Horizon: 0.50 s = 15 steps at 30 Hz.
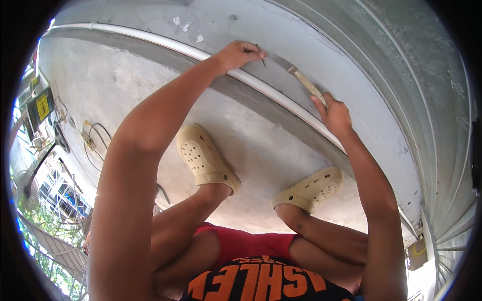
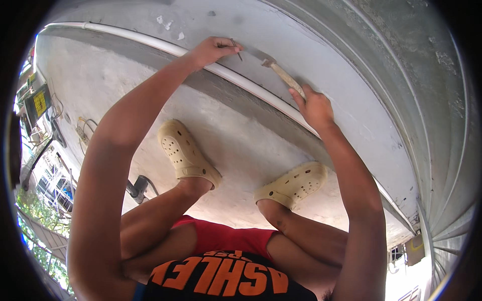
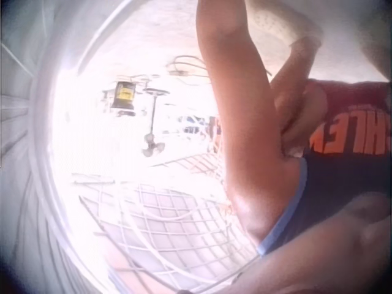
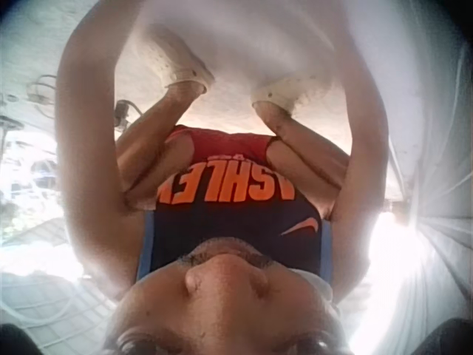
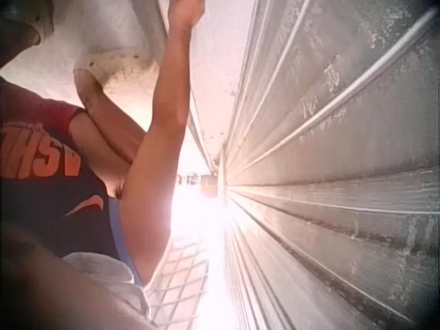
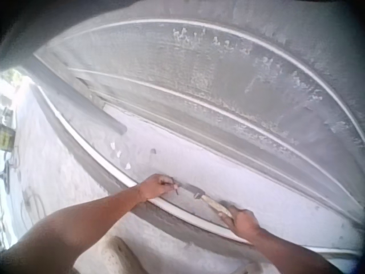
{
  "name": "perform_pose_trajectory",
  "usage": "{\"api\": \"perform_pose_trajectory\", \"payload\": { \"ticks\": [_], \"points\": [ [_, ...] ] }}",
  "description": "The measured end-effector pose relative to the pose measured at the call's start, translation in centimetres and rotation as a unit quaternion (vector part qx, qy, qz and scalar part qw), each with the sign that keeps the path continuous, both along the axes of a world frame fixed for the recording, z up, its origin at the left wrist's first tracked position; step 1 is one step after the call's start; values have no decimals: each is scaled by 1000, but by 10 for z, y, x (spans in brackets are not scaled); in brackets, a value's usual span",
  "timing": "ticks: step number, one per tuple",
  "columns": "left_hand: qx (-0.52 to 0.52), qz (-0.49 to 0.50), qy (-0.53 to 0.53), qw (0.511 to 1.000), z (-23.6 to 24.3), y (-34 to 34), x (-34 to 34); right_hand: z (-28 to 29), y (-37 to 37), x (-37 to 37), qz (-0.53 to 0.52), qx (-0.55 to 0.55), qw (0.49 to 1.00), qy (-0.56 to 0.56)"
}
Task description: The person secures a white PVC pipe to a concrete ceiling using a hammer and nails. They repeatedly position the pipe, insert nails, and hammer them in place along the length of the pipe.
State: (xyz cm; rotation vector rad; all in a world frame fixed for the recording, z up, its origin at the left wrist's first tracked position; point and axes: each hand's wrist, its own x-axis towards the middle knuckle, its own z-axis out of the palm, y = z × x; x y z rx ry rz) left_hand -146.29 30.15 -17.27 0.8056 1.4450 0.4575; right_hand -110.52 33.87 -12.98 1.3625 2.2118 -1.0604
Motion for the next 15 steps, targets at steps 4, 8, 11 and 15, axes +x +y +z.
{"api": "perform_pose_trajectory", "payload": {
  "ticks": [4,8,11,15],
  "points": [
    [-53,130,-13,990,69,3,-34,10,-1,-4,2,8,1000,-1],
    [-28,105,88,990,157,-40,-80,26,-9,-30,12,8,999,38],
    [-92,17,183,979,213,-85,-105,50,-12,-58,8,-11,998,59],
    [-70,117,120,983,213,-130,-120,88,-12,-89,-15,-27,995,99]
  ]
}}
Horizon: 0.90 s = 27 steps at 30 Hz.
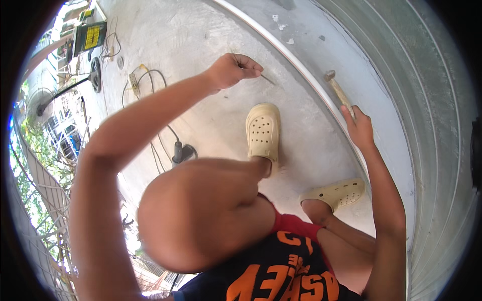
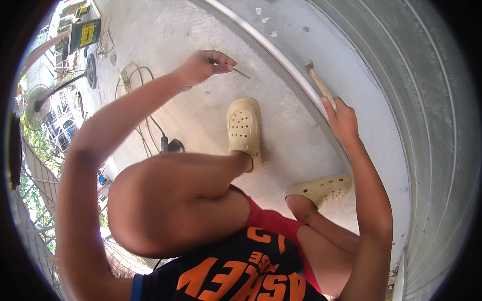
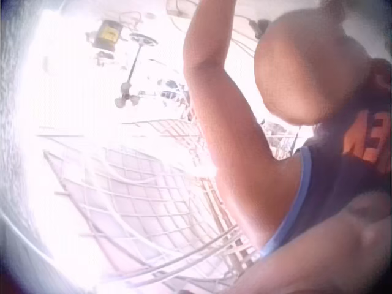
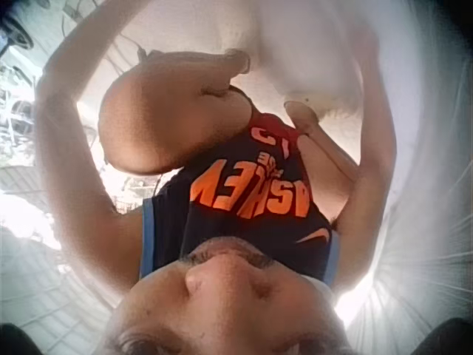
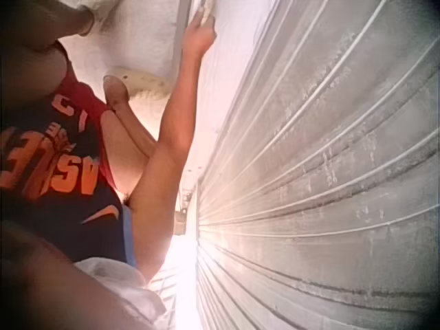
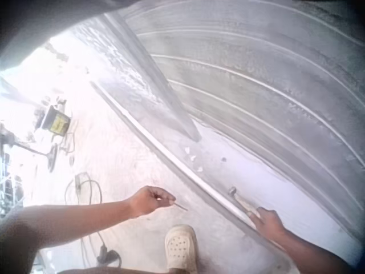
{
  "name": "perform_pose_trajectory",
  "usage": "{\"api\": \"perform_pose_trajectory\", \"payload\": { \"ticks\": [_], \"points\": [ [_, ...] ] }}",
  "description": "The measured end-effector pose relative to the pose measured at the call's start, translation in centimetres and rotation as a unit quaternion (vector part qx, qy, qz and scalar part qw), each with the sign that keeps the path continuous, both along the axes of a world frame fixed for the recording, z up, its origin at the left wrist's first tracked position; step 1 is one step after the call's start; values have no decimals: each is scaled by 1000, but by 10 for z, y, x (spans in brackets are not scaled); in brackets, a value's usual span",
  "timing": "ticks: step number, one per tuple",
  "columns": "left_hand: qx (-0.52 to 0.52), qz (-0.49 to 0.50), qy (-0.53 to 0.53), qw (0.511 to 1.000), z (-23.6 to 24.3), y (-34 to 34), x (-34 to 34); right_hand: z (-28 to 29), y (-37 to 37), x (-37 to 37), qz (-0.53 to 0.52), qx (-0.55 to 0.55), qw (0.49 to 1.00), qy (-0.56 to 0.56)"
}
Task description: The person secures a white PVC pipe to a concrete ceiling using a hammer and nails. They repeatedly position the pipe, insert nails, and hammer them in place along the length of the pipe.
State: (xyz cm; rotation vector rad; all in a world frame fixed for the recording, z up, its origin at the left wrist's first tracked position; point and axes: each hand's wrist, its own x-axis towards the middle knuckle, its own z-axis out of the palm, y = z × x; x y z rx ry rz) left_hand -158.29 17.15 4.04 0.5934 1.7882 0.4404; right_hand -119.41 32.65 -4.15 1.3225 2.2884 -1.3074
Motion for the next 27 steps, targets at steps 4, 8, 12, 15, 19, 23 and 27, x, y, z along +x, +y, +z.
{"api": "perform_pose_trajectory", "payload": {
  "ticks": [4,8,12,15,19,23,27],
  "points": [
    [31,120,63,990,-34,-72,9,25,-29,-60,42,-14,999,-1],
    [92,39,232,968,-77,-90,48,45,-43,-60,43,-49,997,-45],
    [173,29,332,927,-89,-87,67,45,-61,-53,24,-61,995,-69],
    [159,22,334,929,-92,-90,66,51,-81,-50,5,-54,996,-65],
    [185,44,321,928,-99,-96,48,57,-94,-62,-12,-57,996,-70],
    [200,62,311,927,-98,-97,38,58,-101,-71,-20,-40,998,-48],
    [205,75,311,925,-95,-97,34,61,-104,-83,-13,-40,997,-58]
  ]
}}
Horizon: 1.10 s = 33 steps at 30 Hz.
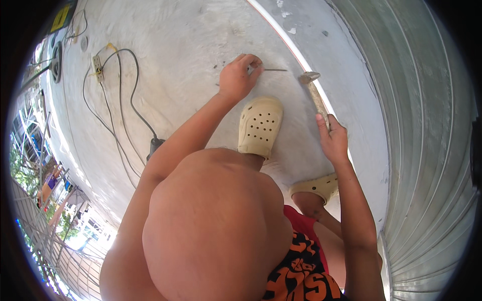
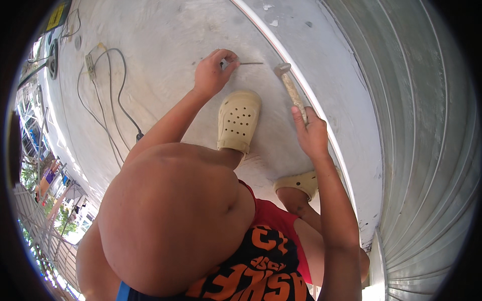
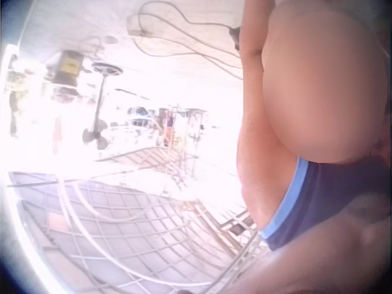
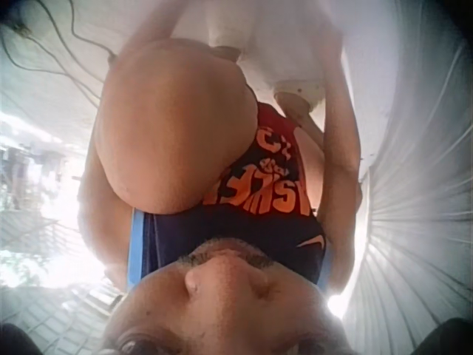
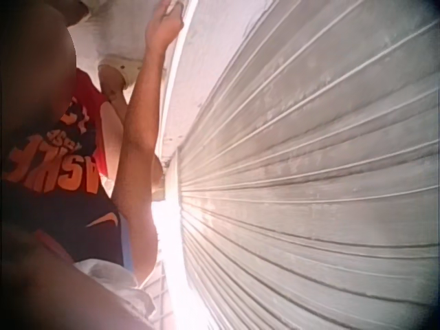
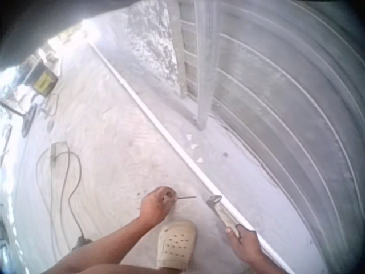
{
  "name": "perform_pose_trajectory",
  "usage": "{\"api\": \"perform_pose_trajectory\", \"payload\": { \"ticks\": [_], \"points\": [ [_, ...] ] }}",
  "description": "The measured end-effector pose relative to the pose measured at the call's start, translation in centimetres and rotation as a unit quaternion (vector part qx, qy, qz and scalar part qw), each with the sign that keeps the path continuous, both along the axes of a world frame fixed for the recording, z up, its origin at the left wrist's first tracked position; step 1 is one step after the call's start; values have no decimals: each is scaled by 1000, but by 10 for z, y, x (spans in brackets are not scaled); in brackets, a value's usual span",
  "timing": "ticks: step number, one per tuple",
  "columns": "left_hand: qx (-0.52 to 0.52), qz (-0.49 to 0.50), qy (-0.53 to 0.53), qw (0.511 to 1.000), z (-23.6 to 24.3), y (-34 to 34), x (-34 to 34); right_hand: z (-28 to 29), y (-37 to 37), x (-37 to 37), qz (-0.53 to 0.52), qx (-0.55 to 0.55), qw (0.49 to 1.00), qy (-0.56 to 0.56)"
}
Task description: The person secures a white PVC pipe to a concrete ceiling using a hammer and nails. They repeatedly position the pipe, insert nails, and hammer them in place along the length of the pipe.
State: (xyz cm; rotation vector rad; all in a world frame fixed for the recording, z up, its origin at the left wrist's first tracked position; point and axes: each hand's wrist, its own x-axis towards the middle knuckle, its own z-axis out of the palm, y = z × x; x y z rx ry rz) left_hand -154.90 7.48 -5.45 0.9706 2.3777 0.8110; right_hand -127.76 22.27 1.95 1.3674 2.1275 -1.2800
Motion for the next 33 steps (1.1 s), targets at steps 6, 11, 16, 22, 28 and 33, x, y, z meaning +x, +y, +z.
{"api": "perform_pose_trajectory", "payload": {
  "ticks": [6,11,16,22,28,33],
  "points": [
    [-48,44,-40,997,-2,1,-1,0,-10,-18,-4,-14,1000,22],
    [-78,70,-43,994,-3,5,-5,-6,-15,-31,-3,-4,998,57],
    [-67,67,-16,995,-4,10,-7,-6,-15,-42,-2,-9,999,52],
    [-81,72,-24,994,-2,12,-8,-8,-23,-54,45,39,995,78],
    [-68,71,-25,995,-5,11,-10,-28,-26,-57,118,61,987,89],
    [-79,79,-35,993,-3,15,-12,-31,-27,-57,125,85,983,106]
  ]
}}
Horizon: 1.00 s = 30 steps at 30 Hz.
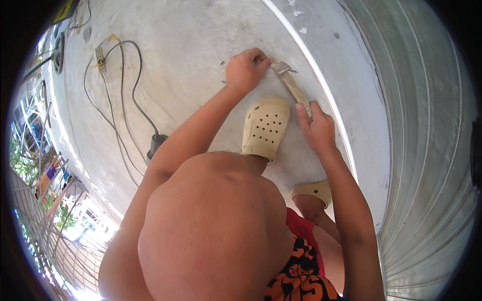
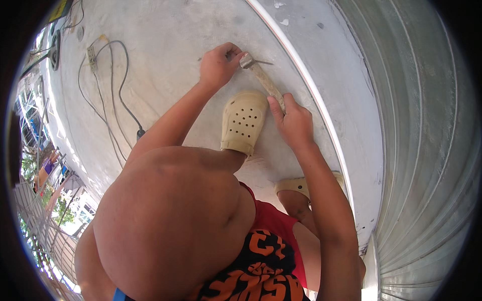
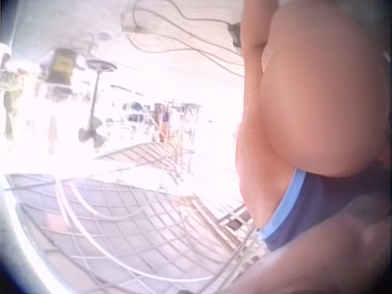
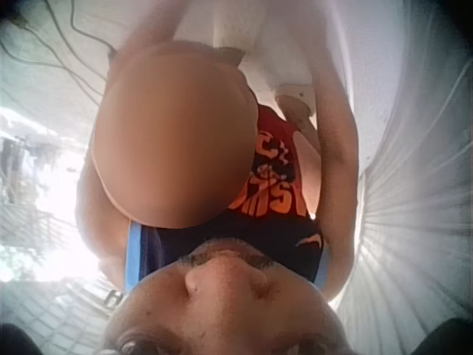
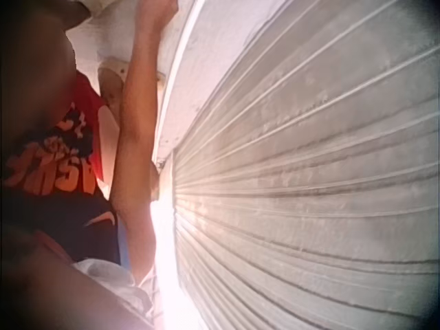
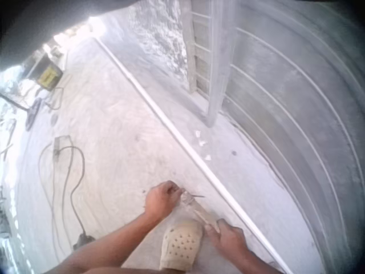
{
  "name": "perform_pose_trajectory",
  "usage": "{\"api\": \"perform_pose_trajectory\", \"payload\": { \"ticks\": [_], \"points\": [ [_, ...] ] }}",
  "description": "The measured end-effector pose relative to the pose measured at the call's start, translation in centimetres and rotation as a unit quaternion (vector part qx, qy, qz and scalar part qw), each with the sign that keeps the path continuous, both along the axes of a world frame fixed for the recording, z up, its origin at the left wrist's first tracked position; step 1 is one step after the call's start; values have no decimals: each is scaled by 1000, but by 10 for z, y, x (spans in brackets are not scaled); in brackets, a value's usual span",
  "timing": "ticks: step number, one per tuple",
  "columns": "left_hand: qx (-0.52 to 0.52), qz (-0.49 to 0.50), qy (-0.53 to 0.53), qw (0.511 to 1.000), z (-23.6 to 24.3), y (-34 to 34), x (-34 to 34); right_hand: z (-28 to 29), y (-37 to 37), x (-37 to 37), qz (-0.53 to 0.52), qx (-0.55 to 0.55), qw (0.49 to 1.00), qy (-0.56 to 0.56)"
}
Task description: The person secures a white PVC pipe to a concrete ceiling using a hammer and nails. They repeatedly position the pipe, insert nails, and hammer them in place along the length of the pipe.
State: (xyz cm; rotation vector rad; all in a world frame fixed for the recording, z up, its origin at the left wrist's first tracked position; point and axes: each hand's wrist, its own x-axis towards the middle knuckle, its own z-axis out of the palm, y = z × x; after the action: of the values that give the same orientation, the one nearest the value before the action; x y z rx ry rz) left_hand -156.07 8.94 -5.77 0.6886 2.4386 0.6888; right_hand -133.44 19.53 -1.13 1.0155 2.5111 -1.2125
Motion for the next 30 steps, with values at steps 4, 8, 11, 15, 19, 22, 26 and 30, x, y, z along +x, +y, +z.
{"api": "perform_pose_trajectory", "payload": {
  "ticks": [4,8,11,15,19,22,26,30],
  "points": [
    [21,0,16,1000,-4,-5,4,-1,-8,5,1,15,1000,19],
    [1,2,3,1000,-3,-4,2,-11,-6,8,14,7,999,-47],
    [21,-11,20,1000,-4,-4,4,-5,-4,13,-21,15,1000,0],
    [14,21,-6,1000,0,-3,4,2,1,12,-89,-50,995,10],
    [85,-3,1,996,-1,-11,4,-8,8,27,-119,-30,992,15],
    [102,-44,15,994,-2,-20,1,-8,12,36,-124,-22,992,9],
    [111,-46,14,993,-3,-23,0,-8,12,39,-106,-1,994,0],
    [75,-37,6,997,0,-14,3,0,9,28,-67,-6,998,-16]
  ]
}}
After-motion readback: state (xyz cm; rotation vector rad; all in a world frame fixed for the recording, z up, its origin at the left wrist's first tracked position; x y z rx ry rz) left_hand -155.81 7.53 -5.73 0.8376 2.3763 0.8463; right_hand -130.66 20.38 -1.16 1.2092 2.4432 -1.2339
